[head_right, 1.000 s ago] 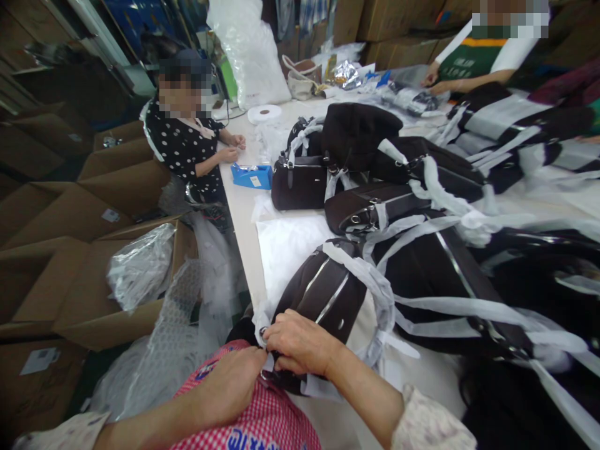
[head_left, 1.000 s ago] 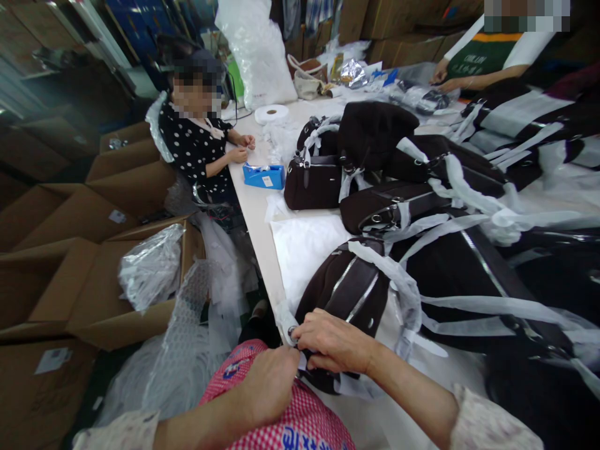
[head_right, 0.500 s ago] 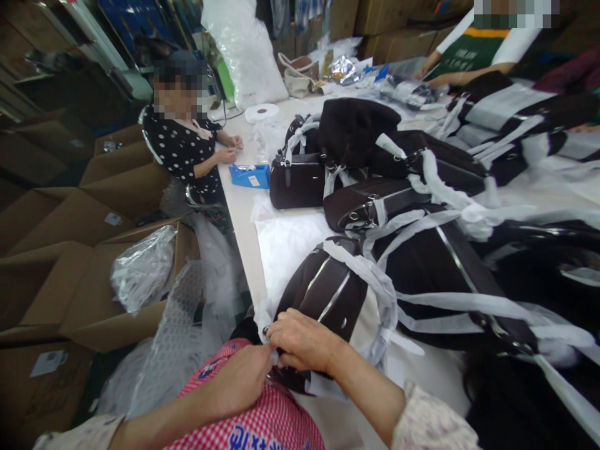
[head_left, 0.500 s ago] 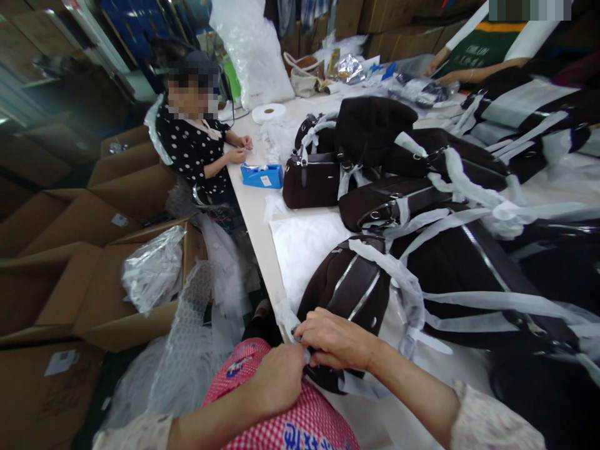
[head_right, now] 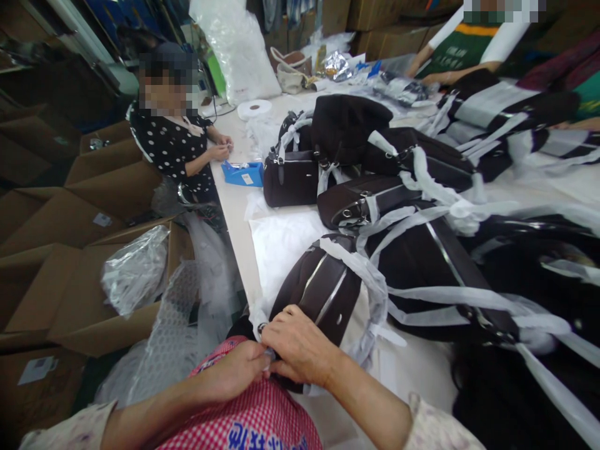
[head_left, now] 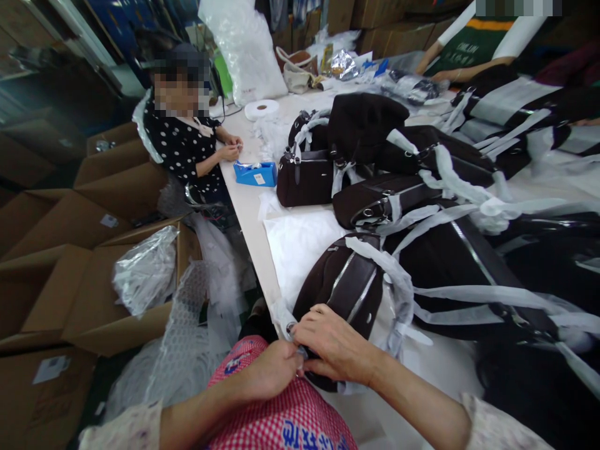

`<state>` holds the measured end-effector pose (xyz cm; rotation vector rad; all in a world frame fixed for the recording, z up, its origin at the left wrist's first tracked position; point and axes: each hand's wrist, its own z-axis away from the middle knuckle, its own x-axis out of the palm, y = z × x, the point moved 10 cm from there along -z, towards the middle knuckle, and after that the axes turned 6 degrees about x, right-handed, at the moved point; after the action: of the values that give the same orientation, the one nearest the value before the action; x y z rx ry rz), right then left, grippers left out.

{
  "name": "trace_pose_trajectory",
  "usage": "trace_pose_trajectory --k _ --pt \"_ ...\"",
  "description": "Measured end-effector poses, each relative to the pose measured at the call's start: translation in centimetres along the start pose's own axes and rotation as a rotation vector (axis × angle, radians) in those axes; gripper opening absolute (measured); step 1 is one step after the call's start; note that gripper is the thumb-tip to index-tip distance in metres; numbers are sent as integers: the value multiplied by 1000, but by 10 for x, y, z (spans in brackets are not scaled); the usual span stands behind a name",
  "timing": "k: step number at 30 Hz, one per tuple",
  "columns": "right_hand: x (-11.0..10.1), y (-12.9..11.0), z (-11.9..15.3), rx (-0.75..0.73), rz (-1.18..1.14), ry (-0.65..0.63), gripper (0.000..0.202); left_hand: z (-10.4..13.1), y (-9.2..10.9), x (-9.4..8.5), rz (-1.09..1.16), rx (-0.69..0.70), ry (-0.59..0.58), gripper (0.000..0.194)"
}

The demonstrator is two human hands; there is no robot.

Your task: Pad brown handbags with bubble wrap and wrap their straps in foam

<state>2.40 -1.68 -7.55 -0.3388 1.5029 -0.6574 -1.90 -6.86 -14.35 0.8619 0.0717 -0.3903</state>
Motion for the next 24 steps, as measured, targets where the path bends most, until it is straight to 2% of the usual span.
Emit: trace_pose_trajectory --k 3,6,9,12,19,24 --pt "0 -10 6 -16 87 61 13 0 -3 3 137 -36 -26 27" --pt "1 -21 13 -17 218 172 4 -2 -18 14 250 -143 -96 33" --pt "-1 -28 23 -16 313 342 15 -6 -28 18 257 -191 -117 30" --pt "0 -26 29 -7 244 429 16 -11 -24 17 215 -140 -128 21" --pt "6 1 23 119 -72 340 18 -5 13 3 33 74 -141 21" --pt "9 18 14 237 -171 252 15 2 29 -4 -344 228 -55 31"
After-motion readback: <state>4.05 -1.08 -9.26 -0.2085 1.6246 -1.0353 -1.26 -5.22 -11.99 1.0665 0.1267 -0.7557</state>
